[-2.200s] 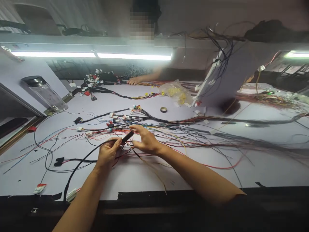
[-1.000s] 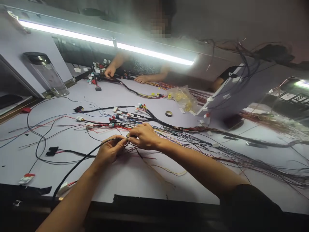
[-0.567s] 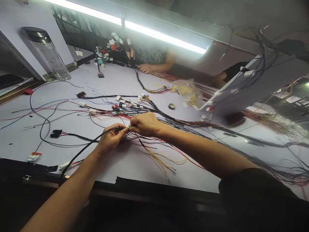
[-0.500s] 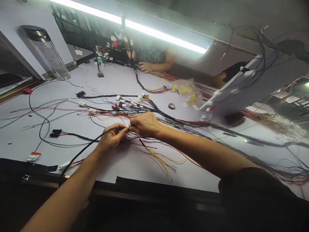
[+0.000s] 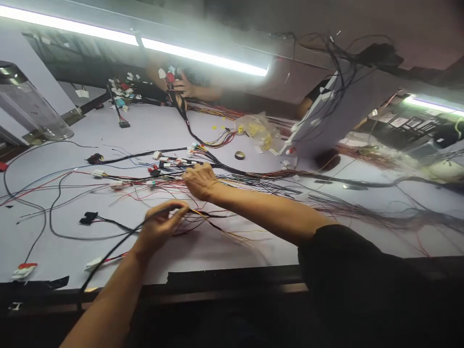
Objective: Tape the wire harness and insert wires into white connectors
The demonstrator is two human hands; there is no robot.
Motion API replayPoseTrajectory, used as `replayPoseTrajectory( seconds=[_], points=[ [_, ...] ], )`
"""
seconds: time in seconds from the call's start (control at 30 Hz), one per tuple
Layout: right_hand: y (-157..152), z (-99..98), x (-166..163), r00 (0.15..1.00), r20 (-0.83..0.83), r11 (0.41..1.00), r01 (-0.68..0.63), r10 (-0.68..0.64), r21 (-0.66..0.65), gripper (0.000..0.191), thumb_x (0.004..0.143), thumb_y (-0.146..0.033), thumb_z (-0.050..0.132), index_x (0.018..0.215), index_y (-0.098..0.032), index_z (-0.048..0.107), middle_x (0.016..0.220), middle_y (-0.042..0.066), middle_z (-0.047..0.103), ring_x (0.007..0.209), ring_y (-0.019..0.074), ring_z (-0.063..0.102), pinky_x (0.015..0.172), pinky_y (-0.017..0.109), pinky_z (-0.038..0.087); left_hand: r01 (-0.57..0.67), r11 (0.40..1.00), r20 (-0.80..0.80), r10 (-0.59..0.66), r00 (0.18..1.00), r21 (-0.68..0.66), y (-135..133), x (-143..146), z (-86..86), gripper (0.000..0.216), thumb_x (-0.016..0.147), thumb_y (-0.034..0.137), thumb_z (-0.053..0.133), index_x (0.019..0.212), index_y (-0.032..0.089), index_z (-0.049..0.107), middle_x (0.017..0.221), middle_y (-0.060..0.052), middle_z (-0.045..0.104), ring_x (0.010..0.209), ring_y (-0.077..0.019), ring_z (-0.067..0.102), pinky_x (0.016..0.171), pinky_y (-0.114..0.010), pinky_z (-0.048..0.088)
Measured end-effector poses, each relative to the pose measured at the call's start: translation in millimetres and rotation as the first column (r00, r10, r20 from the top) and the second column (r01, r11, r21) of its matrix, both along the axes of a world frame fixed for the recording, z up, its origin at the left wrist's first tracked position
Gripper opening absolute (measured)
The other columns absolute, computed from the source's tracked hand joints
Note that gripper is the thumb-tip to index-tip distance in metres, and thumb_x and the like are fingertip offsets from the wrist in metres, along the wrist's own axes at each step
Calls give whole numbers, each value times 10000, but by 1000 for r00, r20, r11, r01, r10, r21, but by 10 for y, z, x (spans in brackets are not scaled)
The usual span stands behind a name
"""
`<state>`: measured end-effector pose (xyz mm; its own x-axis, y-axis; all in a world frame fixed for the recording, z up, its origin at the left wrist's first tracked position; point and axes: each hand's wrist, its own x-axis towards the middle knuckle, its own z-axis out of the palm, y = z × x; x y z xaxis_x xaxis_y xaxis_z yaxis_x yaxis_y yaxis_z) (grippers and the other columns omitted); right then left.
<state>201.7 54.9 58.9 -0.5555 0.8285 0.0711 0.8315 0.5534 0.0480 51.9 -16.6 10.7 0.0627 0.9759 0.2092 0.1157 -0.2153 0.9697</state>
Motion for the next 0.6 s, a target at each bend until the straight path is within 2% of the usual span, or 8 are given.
replayPoseTrajectory(
  seconds=[0.1, 0.17, 0.3, 0.37, 0.43, 0.6],
  points=[
    [109, 88, 170, 990, -132, 993, 59, -45, 103, 291, 995, -321, 395, 999, -166, 641, 1071, 93, 667, 971, 244, 576, 835, 394, 329, -107, 993, -10, 107, 994, -44, 34, -26, -3, 203, 722, 380, 738, 772, 185, 715, 779, -63, 715, 759, -212, 662, 782, -333, 527],
    [214, 160, 359, 972, -201, 977, 155, -124, 148, 301, 993, -374, 399, 1025, -191, 637, 1093, 72, 661, 999, 232, 566, 893, 406, 297, -114, 987, 35, 118, 992, -112, 83, -56, -22, 232, 700, 382, 761, 804, 178, 722, 783, -69, 722, 760, -218, 674, 793, -346, 535],
    [538, 199, 868, 917, -163, 926, 375, -363, 49, 316, 991, -350, 351, 1065, -205, 622, 1143, 78, 647, 1050, 231, 552, 889, 377, 316, -95, 970, 204, 142, 969, -223, 137, -69, -38, 486, 612, 368, 827, 1038, 166, 707, 795, -72, 732, 762, -231, 690, 813, -386, 545],
    [716, 141, 1091, 873, -109, 877, 480, -476, 7, 332, 981, -316, 326, 1083, -193, 617, 1163, 95, 640, 1047, 240, 557, 855, 364, 348, -104, 958, 195, 159, 968, -266, 141, -66, -36, 506, 599, 383, 832, 1034, 156, 710, 817, -89, 735, 793, -244, 691, 806, -385, 548],
    [874, 33, 1228, 850, -81, 853, 522, -520, 2, 341, 967, -288, 325, 1094, -177, 621, 1165, 109, 640, 1038, 246, 564, 845, 363, 363, -122, 946, 141, 170, 975, -299, 147, -73, -44, 453, 613, 420, 814, 964, 146, 728, 846, -111, 734, 835, -263, 687, 761, -366, 555],
    [1082, -303, 1242, 873, -56, 875, 485, -485, -14, 310, 925, -246, 397, 1059, -169, 666, 1138, 114, 651, 1071, 248, 548, 961, 405, 298, -166, 922, 59, 198, 978, -351, 164, -100, -86, 478, 676, 502, 738, 998, 150, 728, 884, -120, 720, 846, -262, 664, 658, -324, 542]
  ],
)
